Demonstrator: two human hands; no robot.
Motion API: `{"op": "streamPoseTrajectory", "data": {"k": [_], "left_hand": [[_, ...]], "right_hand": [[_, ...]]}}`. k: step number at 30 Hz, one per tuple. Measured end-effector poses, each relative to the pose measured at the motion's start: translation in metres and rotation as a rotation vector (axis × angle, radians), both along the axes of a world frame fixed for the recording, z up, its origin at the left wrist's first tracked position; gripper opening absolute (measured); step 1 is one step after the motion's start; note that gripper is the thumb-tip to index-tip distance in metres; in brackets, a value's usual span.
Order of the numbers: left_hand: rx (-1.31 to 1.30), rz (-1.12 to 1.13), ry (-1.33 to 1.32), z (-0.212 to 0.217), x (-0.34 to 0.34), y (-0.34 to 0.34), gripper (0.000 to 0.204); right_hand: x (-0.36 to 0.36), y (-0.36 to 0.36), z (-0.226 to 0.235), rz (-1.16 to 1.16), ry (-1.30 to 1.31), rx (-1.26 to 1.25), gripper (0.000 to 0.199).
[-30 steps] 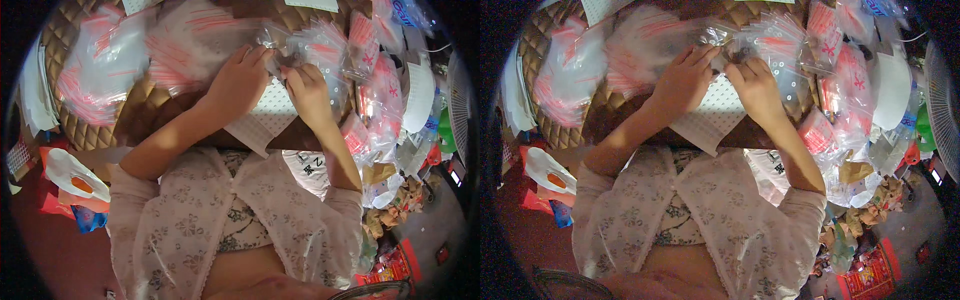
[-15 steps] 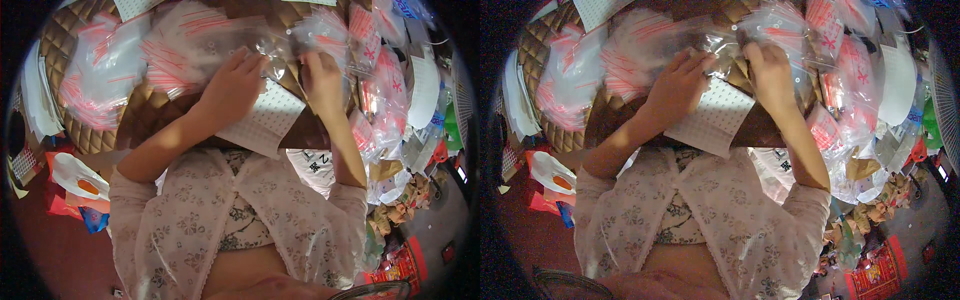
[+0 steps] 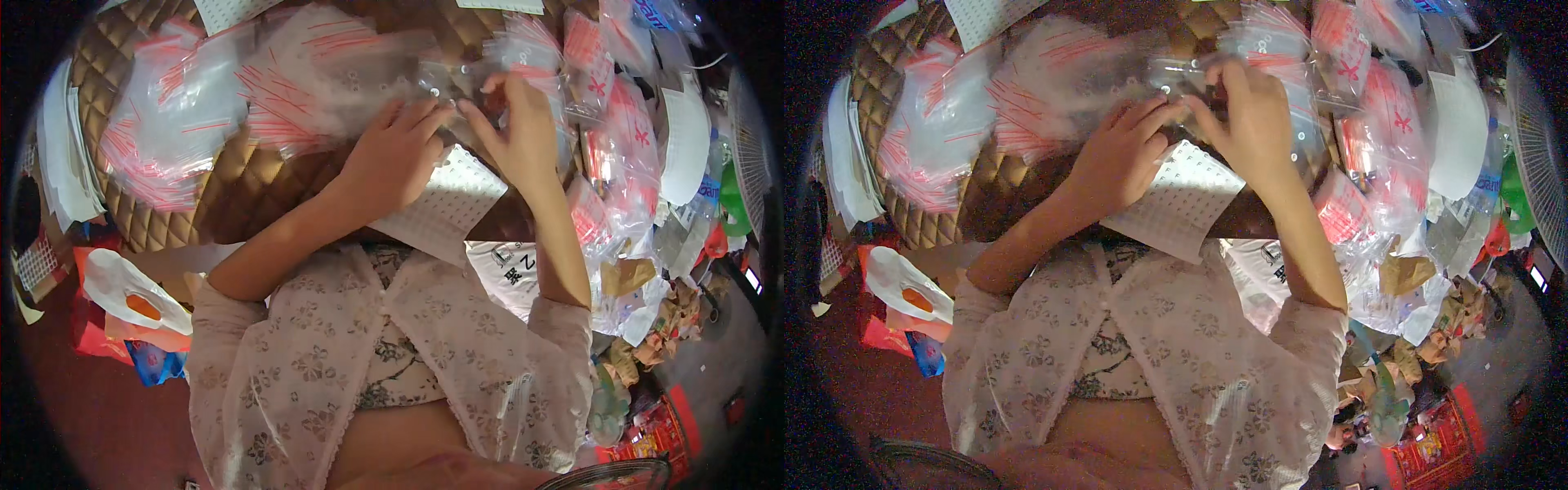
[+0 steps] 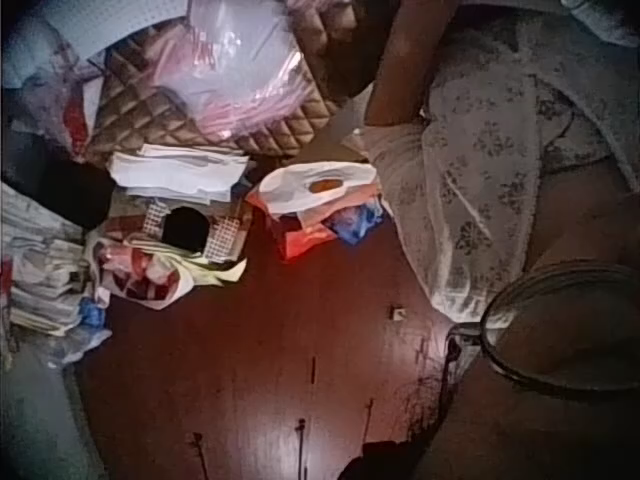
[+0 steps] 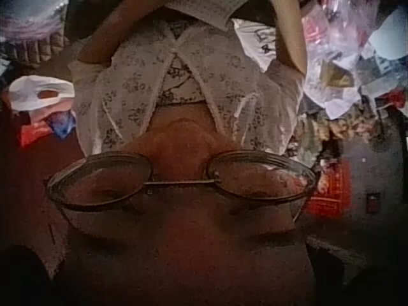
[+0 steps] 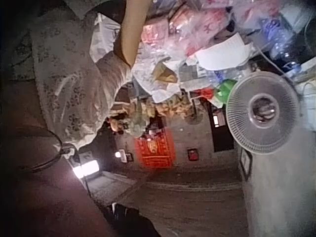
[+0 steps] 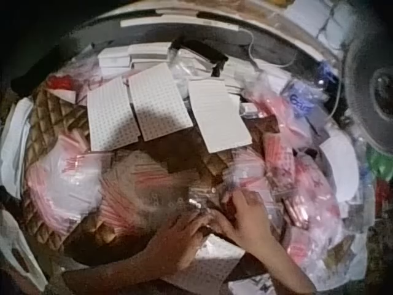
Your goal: The person peels adhesive labels from a backing sheet and applies them onto clear plastic bags by hand.
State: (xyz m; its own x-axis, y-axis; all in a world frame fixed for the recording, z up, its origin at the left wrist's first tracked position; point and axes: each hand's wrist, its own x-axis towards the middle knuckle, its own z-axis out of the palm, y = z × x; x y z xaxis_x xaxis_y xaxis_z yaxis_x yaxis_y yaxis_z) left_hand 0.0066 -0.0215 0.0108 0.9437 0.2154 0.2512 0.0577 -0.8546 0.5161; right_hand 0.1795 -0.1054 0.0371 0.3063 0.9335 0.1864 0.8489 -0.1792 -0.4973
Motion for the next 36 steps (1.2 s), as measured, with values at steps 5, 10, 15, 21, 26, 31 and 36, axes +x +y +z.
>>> {"op": "streamPoseTrajectory", "data": {"k": [5, 10, 15, 21, 26, 31, 36], "left_hand": [[0.094, -0.007, 0.027, 0.021, -0.019, -0.005, 0.011], [0.013, -0.026, 0.076, 0.017, -0.047, -0.017, 0.01], [0.152, 0.03, 0.064, 0.011, -0.048, -0.021, 0.01], [0.174, 0.105, 0.005, 0.002, -0.05, -0.022, 0.014], [0.153, 0.14, -0.004, 0.003, -0.046, -0.022, 0.018], [0.1, 0.053, -0.054, 0.0, -0.037, -0.016, 0.019], [0.108, 0.03, -0.032, 0.0, -0.033, -0.005, 0.012]], "right_hand": [[0.015, 0.014, -0.013, -0.073, -0.232, 0.073, 0.052], [0.018, 0.001, -0.011, 0.021, -0.07, -0.03, 0.061], [0.024, -0.007, -0.003, 0.068, 0.049, -0.032, 0.064], [0.027, -0.012, 0.005, 0.103, -0.059, -0.052, 0.058], [0.014, 0.005, 0.009, 0.057, 0.275, -0.106, 0.045], [0.025, 0.038, -0.02, 0.306, 0.048, -0.01, 0.028], [0.04, 0.038, -0.016, 0.293, 0.372, -0.176, 0.029]]}}
